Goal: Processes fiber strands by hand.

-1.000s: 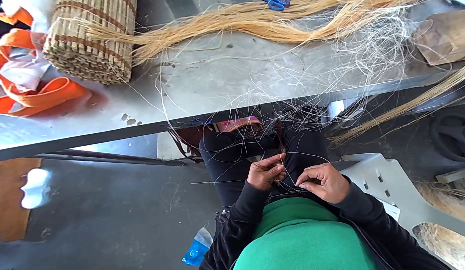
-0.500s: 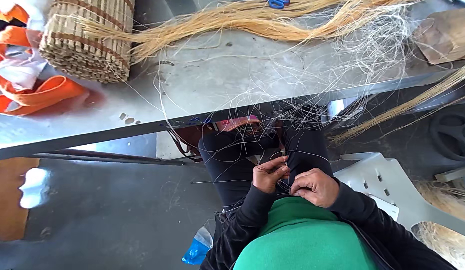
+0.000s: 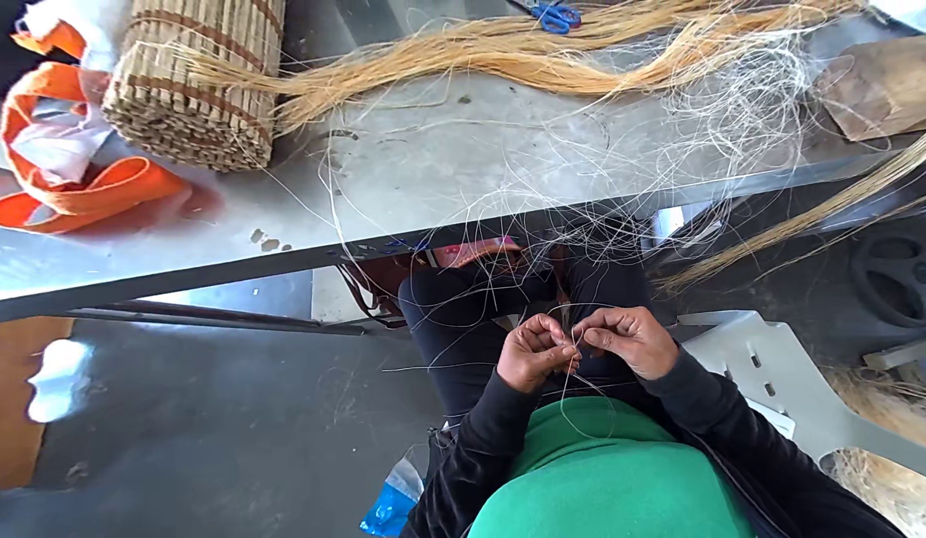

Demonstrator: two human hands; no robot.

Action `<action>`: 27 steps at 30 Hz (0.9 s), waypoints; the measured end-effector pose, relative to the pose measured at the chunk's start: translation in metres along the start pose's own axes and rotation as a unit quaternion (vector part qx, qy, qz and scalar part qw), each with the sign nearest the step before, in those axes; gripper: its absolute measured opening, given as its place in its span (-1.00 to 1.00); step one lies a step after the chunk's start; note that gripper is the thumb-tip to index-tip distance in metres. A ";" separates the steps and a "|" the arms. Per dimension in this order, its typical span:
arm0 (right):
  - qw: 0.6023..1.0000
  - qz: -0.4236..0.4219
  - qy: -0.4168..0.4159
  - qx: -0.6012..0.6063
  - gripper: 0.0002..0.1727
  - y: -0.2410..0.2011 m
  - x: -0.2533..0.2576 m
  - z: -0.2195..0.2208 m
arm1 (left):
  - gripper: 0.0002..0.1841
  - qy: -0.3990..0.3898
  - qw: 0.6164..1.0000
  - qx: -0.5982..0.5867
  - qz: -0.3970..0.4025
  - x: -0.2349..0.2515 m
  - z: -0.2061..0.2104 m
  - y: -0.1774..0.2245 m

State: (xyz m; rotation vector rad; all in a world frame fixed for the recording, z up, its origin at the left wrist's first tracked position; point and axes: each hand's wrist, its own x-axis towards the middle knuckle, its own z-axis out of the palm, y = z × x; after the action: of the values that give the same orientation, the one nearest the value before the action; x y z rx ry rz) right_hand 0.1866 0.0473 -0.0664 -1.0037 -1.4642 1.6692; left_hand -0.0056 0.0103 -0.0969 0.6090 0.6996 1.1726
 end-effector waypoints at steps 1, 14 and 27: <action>0.999 0.011 0.013 0.035 -0.92 0.000 0.001 0.006 | -0.73 -0.001 1.000 0.007 -0.001 0.000 0.001 -0.001; 0.979 -0.046 0.002 0.201 -0.89 0.023 0.004 -0.004 | -0.72 0.001 0.999 0.019 0.037 0.005 0.008 -0.009; 0.892 0.007 0.009 0.452 -0.93 0.020 -0.002 -0.003 | -0.82 -0.022 0.998 0.054 -0.032 -0.002 0.030 0.001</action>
State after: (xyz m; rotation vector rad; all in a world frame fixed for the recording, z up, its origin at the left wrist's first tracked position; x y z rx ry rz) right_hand 0.1906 0.0444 -0.0864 -0.4833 -0.5032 2.0158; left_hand 0.0156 0.0067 -0.0765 0.6956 0.7425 1.0640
